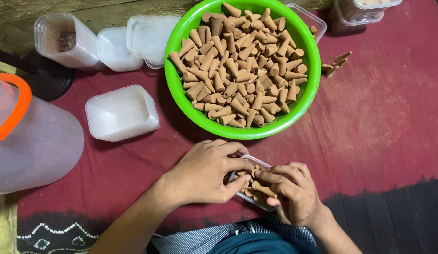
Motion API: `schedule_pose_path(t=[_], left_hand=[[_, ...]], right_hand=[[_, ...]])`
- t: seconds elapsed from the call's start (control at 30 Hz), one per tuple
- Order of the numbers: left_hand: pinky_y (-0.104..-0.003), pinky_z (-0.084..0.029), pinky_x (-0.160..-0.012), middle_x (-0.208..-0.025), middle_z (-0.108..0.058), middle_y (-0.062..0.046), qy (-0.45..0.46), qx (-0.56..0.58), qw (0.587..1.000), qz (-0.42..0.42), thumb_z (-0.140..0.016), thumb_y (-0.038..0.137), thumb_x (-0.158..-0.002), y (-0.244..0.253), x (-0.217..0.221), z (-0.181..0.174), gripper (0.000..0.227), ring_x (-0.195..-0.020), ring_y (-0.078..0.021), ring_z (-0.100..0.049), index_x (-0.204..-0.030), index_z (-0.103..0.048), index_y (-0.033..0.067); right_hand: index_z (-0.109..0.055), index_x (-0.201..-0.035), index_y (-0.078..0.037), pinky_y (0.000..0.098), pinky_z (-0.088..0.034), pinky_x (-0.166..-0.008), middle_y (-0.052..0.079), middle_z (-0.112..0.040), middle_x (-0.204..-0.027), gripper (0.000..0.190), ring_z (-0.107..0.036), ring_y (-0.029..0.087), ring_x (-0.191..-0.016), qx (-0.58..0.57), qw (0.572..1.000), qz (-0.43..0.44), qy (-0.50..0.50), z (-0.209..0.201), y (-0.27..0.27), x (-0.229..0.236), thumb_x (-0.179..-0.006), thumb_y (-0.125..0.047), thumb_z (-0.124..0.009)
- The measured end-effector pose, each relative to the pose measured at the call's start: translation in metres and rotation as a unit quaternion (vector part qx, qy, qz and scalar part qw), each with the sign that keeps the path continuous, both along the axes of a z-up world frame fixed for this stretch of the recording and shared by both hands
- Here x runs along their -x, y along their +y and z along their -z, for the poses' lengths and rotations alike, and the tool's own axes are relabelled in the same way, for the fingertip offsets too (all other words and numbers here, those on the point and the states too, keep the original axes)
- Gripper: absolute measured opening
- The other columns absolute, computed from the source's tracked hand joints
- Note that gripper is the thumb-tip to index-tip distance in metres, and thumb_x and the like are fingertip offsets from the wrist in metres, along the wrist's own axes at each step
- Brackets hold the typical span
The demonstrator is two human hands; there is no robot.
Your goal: The person picks up incense cones from a bowl and places them into small plastic containers by hand, filling the containers before stacking them together.
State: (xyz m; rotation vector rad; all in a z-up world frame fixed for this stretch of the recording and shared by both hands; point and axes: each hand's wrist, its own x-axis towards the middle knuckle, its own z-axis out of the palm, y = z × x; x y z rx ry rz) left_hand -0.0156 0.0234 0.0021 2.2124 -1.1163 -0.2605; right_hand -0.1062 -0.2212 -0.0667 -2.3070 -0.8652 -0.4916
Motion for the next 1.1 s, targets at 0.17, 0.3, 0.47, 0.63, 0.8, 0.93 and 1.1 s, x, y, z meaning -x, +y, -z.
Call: schedule_pose_path(t=[0.17,0.3,0.47,0.63,0.8,0.93,1.1], left_hand=[[-0.046,-0.053,-0.082,-0.119,-0.069,0.0,0.014,-0.012,1.0,0.009,-0.068,0.041,-0.087,0.002,-0.001,-0.004,0.032,-0.097,-0.0262,-0.067,-0.11,-0.08,0.0226],[-0.046,-0.05,-0.088,-0.127,-0.066,0.0,0.003,-0.025,1.0,0.012,-0.068,0.041,-0.088,0.003,0.0,-0.003,0.029,-0.106,-0.0264,-0.063,-0.107,-0.081,0.0229],[-0.049,-0.048,-0.093,-0.137,-0.059,-0.005,-0.009,-0.02,0.999,0.044,-0.07,0.053,-0.084,0.004,0.0,-0.01,0.045,-0.113,-0.0291,-0.057,-0.109,-0.079,0.0169],[-0.046,-0.044,-0.097,-0.136,-0.06,-0.008,-0.057,-0.028,0.994,0.092,-0.082,0.066,-0.067,0.006,0.007,-0.008,0.082,-0.121,-0.0279,-0.051,-0.12,-0.071,0.0041],[-0.041,-0.045,-0.094,-0.125,-0.065,-0.008,-0.194,-0.044,0.975,0.099,-0.088,0.034,-0.076,0.009,0.02,-0.008,0.061,-0.115,-0.0277,-0.054,-0.122,-0.068,-0.0001],[-0.042,-0.047,-0.092,-0.125,-0.069,-0.012,-0.212,-0.027,0.974,0.077,-0.061,0.013,-0.096,0.009,0.033,-0.003,0.024,-0.114,-0.0284,-0.059,-0.114,-0.071,0.0008],[-0.039,-0.049,-0.089,-0.123,-0.069,-0.014,-0.228,-0.048,0.972,0.016,-0.047,0.012,-0.104,0.0,0.045,-0.009,0.032,-0.112,-0.0284,-0.064,-0.127,-0.066,-0.0002]], right_hand=[[-0.047,-0.087,-0.009,0.043,-0.044,-0.083,0.012,-0.078,-0.103,0.027,-0.069,0.026,-0.086,-0.036,0.995,0.016,-0.086,0.004,0.008,-0.003,-0.104,-0.029,-0.044],[-0.043,-0.101,-0.008,0.0423,-0.045,-0.082,0.015,-0.078,-0.1,0.019,-0.07,0.026,-0.082,-0.039,0.99,0.013,-0.134,0.002,0.01,-0.006,-0.105,-0.026,-0.046],[-0.044,-0.093,-0.008,0.0409,-0.045,-0.079,0.017,-0.077,-0.099,0.026,-0.07,0.026,-0.079,-0.043,0.991,0.009,-0.127,-0.001,0.011,-0.008,-0.105,-0.03,-0.045],[-0.043,-0.092,-0.008,0.039,-0.046,-0.075,0.017,-0.078,-0.094,0.024,-0.07,0.025,-0.075,-0.044,0.988,-0.004,-0.148,-0.004,0.013,-0.01,-0.106,-0.028,-0.046],[-0.054,-0.085,-0.01,0.0376,-0.048,-0.079,0.012,-0.079,-0.1,0.032,-0.071,0.022,-0.082,-0.033,0.991,-0.026,-0.126,-0.003,0.011,-0.009,-0.105,-0.034,-0.046],[-0.053,-0.082,-0.011,0.0364,-0.049,-0.077,0.013,-0.079,-0.1,0.033,-0.073,0.022,-0.081,-0.041,0.989,-0.045,-0.132,-0.006,0.011,-0.012,-0.105,-0.035,-0.047],[-0.045,-0.087,-0.011,0.0373,-0.051,-0.075,0.018,-0.078,-0.096,0.028,-0.074,0.026,-0.078,-0.058,0.984,-0.066,-0.154,-0.006,0.009,-0.013,-0.105,-0.032,-0.05]])
